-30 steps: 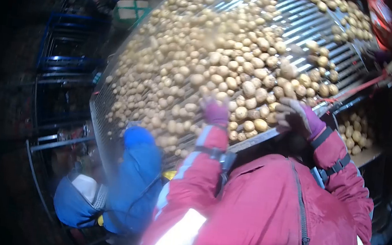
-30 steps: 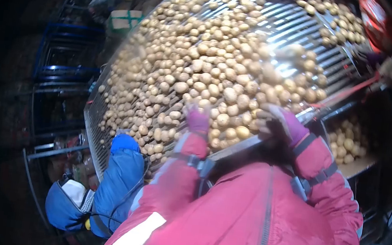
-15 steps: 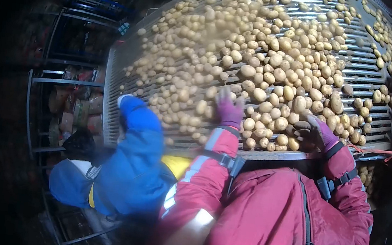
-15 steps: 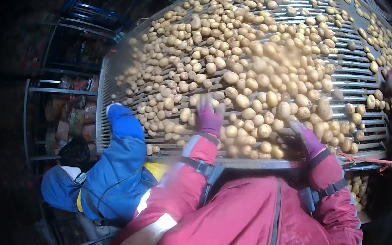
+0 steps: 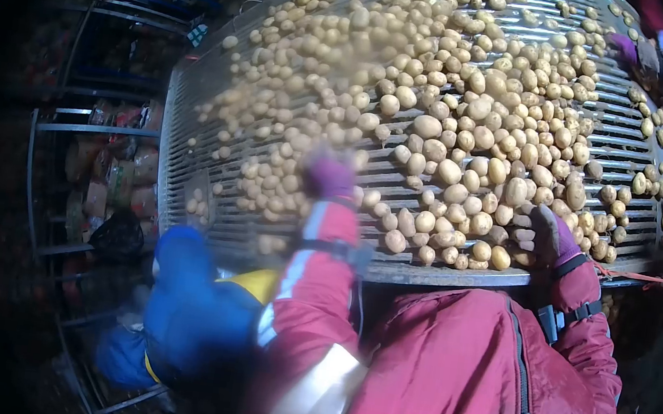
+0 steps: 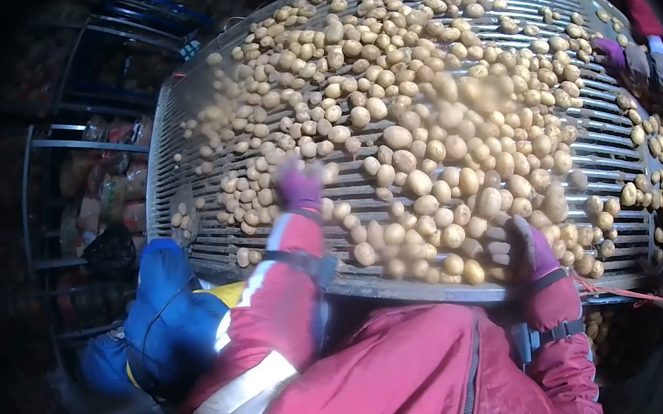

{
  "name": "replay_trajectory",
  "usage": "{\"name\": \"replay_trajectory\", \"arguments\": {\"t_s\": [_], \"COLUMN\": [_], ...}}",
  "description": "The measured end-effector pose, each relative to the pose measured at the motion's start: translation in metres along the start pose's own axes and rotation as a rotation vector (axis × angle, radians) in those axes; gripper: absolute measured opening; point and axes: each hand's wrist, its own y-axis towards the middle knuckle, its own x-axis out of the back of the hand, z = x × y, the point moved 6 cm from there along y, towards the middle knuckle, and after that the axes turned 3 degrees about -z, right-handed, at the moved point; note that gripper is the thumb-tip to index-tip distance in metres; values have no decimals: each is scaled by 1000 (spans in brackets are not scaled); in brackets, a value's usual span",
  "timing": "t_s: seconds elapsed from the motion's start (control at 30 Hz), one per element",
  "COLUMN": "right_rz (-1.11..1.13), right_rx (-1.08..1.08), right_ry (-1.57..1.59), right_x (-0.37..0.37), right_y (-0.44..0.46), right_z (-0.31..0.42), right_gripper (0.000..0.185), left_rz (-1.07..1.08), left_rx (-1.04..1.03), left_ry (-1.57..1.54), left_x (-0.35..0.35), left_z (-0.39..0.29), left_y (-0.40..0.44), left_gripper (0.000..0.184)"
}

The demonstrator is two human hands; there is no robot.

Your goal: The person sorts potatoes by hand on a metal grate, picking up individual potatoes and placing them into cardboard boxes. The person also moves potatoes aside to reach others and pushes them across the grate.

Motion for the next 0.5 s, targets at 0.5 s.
{"name": "replay_trajectory", "arguments": {"t_s": [0.5], "right_rz": [-174], "right_rx": [-41], "right_ry": [-40], "right_x": [-2], "right_y": [-5], "right_z": [0], "right_gripper": [46], "left_rz": [355], "left_rx": [122], "left_ry": [17], "left_x": [-8], "left_z": [20], "left_y": [62], "left_gripper": [55]}}
